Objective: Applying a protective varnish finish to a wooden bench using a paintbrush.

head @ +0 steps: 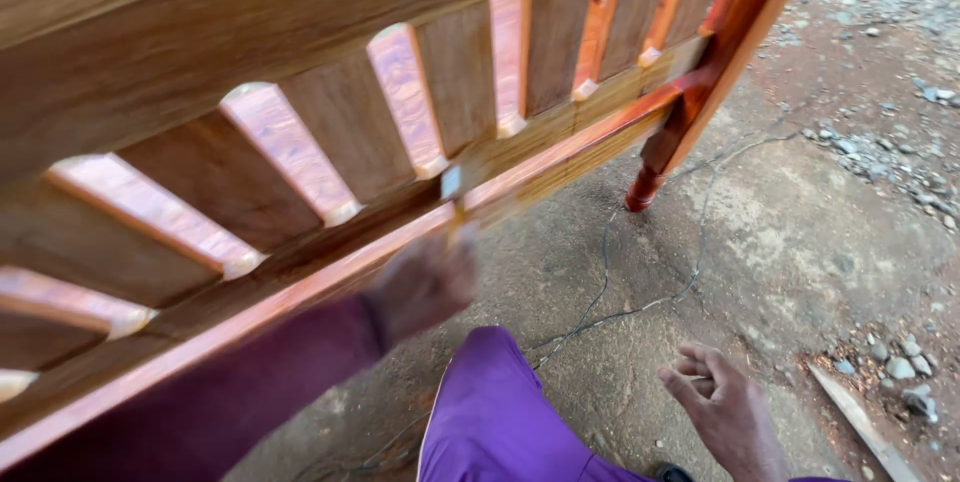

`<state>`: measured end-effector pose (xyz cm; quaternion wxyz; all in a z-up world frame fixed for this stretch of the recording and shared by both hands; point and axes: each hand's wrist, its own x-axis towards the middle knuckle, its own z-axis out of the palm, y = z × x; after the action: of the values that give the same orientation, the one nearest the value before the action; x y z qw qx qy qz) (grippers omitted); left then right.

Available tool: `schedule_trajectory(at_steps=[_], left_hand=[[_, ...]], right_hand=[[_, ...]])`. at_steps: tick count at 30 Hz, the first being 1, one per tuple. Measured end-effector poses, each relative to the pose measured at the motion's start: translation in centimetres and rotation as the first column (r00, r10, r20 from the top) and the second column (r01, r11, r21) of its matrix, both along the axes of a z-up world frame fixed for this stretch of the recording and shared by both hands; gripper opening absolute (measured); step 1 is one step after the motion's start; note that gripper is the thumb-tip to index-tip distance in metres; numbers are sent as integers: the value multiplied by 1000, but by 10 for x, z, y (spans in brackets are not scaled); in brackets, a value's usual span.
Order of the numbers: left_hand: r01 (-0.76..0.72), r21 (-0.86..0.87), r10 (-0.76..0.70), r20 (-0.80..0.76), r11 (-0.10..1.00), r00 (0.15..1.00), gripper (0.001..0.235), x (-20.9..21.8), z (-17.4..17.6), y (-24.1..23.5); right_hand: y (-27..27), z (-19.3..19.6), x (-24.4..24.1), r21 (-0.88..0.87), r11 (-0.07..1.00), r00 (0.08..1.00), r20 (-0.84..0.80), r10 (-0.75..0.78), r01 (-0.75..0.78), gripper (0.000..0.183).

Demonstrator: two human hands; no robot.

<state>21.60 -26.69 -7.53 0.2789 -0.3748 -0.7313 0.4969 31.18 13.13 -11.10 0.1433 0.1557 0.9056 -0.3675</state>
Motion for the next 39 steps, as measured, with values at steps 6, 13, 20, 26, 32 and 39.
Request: schedule_trajectory(at_steps=[6,13,20,26,32,39], left_hand=[[-505,362,145,683,784,715,20,24,49,16],[-127,751,-341,435,648,833,20,-143,-19,176],[265,787,-401,-24,557,916,13,-185,-5,208],[-20,608,-179,265,794,947,7,-63,-16,82],[-351,779,28,395,520,918,21,122,66,-51],[-536,839,496,429,91,755,27,259,85,-128]], right_hand=[[5,16,9,61,996,998,-10,-69,70,64],[5,9,28,-8,999,999,14,-48,49,69],[36,-20,37,-15,996,996,-7,-91,91,70],[56,-46,15,-35,999,999,-7,-31,31,69],[88,-143,-42,-154,976,988,0,157,-155,75],[98,-217,-85,-262,958,983,110,149,-116,79]])
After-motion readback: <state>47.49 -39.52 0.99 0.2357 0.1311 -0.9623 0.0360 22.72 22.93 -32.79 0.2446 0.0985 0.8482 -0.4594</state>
